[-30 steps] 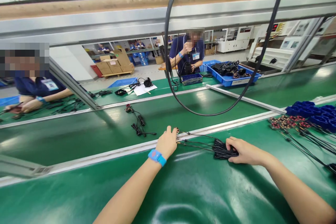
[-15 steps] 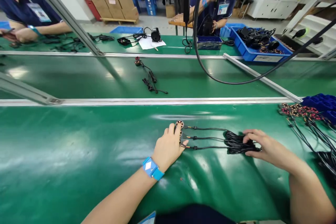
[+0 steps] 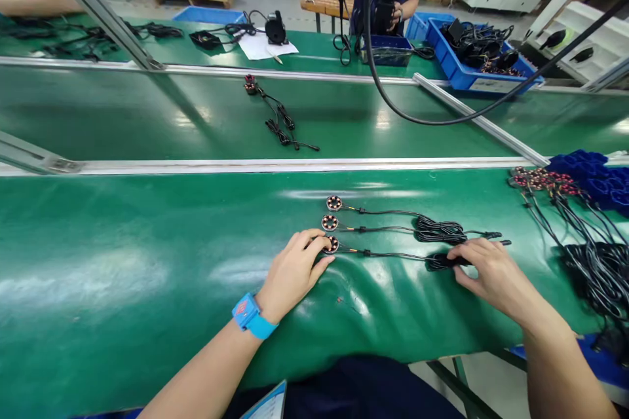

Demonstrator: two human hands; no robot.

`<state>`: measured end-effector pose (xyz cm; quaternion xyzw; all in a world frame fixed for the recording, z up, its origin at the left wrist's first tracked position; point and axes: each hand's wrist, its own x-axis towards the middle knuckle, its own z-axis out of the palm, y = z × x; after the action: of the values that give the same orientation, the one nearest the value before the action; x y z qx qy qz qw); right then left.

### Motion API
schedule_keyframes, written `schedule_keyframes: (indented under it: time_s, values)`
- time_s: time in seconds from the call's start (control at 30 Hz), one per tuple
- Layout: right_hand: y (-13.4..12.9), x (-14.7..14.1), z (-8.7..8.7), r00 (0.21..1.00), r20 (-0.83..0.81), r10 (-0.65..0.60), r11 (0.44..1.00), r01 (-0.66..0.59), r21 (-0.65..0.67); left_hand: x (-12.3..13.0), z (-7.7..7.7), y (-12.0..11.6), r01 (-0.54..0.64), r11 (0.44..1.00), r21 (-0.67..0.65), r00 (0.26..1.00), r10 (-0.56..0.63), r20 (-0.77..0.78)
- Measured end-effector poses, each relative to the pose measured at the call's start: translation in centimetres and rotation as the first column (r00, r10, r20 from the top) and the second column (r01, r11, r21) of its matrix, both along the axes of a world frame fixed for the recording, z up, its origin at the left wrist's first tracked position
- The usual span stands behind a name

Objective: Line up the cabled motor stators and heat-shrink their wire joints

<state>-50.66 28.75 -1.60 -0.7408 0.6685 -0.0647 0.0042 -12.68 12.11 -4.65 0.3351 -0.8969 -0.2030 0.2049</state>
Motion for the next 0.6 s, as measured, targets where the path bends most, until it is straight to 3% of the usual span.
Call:
schedule_keyframes:
  time_s: [0.13, 0.27, 0.37, 0.47, 0.6]
  values:
    - [1.5, 0.2, 1.2, 0.999, 0.032, -0.03, 0.998, 0.029, 0.047, -0.4, 0.1, 0.4, 0.082, 0.997, 0.004, 0.996, -0.082, -0.035]
    - [-0.7, 4.2, 3.4, 0.959, 0.284, -0.022, 0.989, -0.021, 0.147, -0.1, 0.1, 0.8, 0.097, 0.995, 0.003, 0.988, -0.096, -0.12]
    - [-4.8, 9.3, 3.5, 0.818, 0.575, -0.018, 0.973, -0.117, 0.198, 0.2, 0.6, 1.1, 0.052, 0.997, -0.065, 0.989, -0.061, -0.138]
    - [-8.4, 13.3, 1.9, 0.633, 0.771, -0.063, 0.923, -0.257, 0.287, 0.4, 1.3, 1.6, 0.03, 0.989, -0.143, 0.989, -0.05, -0.136]
    - [-10.1, 15.0, -0.1, 0.396, 0.874, -0.281, 0.821, -0.372, 0.432, 0.5, 1.8, 2.3, 0.035, 0.982, -0.187, 0.991, -0.059, -0.124]
